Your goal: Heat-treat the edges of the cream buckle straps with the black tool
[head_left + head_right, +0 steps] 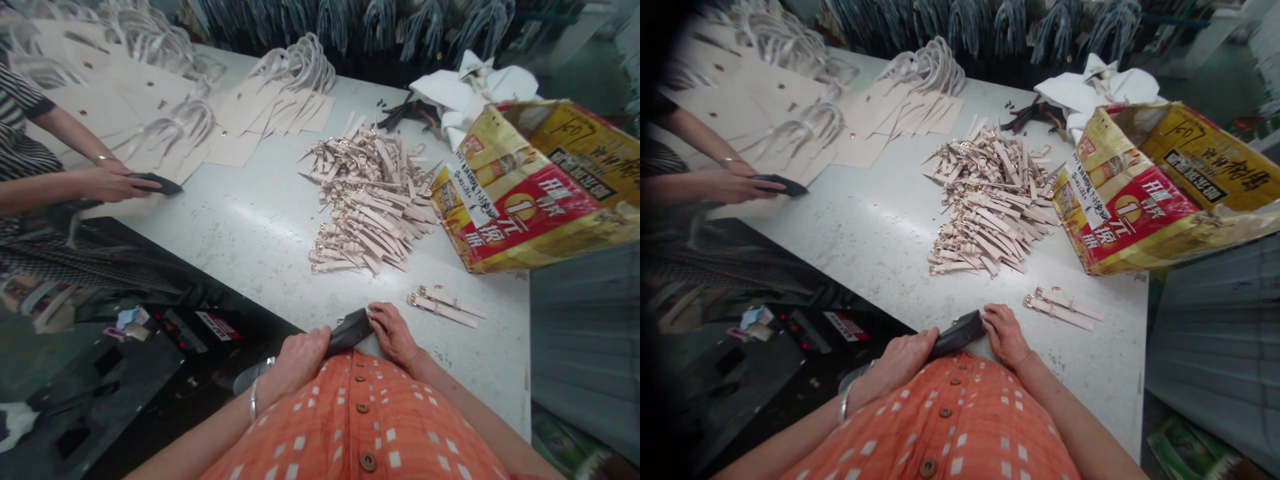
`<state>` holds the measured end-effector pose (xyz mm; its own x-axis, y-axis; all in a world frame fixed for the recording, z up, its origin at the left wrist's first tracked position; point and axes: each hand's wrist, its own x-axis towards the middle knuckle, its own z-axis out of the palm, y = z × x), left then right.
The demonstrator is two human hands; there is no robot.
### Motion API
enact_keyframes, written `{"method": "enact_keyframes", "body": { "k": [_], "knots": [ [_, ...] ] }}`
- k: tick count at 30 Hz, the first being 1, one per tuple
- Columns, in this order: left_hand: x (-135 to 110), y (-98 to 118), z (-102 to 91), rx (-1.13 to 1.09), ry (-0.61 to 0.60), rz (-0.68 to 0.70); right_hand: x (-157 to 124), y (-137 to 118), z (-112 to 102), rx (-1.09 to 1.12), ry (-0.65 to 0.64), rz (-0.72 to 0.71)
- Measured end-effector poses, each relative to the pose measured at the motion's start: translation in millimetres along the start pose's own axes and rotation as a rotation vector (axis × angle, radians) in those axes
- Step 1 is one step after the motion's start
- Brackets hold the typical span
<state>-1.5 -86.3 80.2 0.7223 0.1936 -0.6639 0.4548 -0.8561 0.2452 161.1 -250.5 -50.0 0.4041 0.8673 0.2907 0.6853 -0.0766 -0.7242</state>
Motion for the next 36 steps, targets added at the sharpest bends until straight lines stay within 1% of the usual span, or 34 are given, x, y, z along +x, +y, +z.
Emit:
{"method": "enact_keyframes", "body": {
  "k": [7, 11, 15, 17, 21, 23, 25, 28, 30, 33, 36],
  "knots": [
    [-6, -12, -0.9, -0.004, -0.008, 0.004, -2, 6, 4, 0.002, 0.02, 0.007],
    [2, -6, -1.3, 0.024, -0.022, 0.001, -2, 4, 4, 0.009, 0.028, 0.027],
    [12, -5, -3.1, -0.006, 0.025, 0.018, 0, 0, 2, 0.005, 0.04, 0.052],
    [13, -12, -4.9, -0.036, 0.029, 0.009, 0, -1, 2, -0.002, 0.039, 0.064],
    [4, -34, -6.5, -0.043, 0.044, -0.089, 0, -3, 1, -0.019, 0.028, 0.08],
    [-3, -45, -4.5, -0.056, 0.013, -0.104, -1, -3, 1, -0.029, 0.022, 0.089],
    [-8, -55, -1.7, -0.096, -0.025, -0.073, -1, -4, 1, -0.041, 0.012, 0.097],
    [-7, -63, -1.5, -0.173, -0.037, 0.039, -3, -4, 1, -0.069, -0.008, 0.109],
    [0, -65, -5.6, -0.19, -0.058, 0.093, -4, -5, 2, -0.094, -0.023, 0.122],
    [14, -67, -14.4, -0.176, -0.135, 0.126, -5, -7, 2, -0.131, -0.047, 0.131],
    [28, -70, -19.1, -0.15, -0.162, 0.154, -4, -8, 3, -0.16, -0.058, 0.118]
  ]
}}
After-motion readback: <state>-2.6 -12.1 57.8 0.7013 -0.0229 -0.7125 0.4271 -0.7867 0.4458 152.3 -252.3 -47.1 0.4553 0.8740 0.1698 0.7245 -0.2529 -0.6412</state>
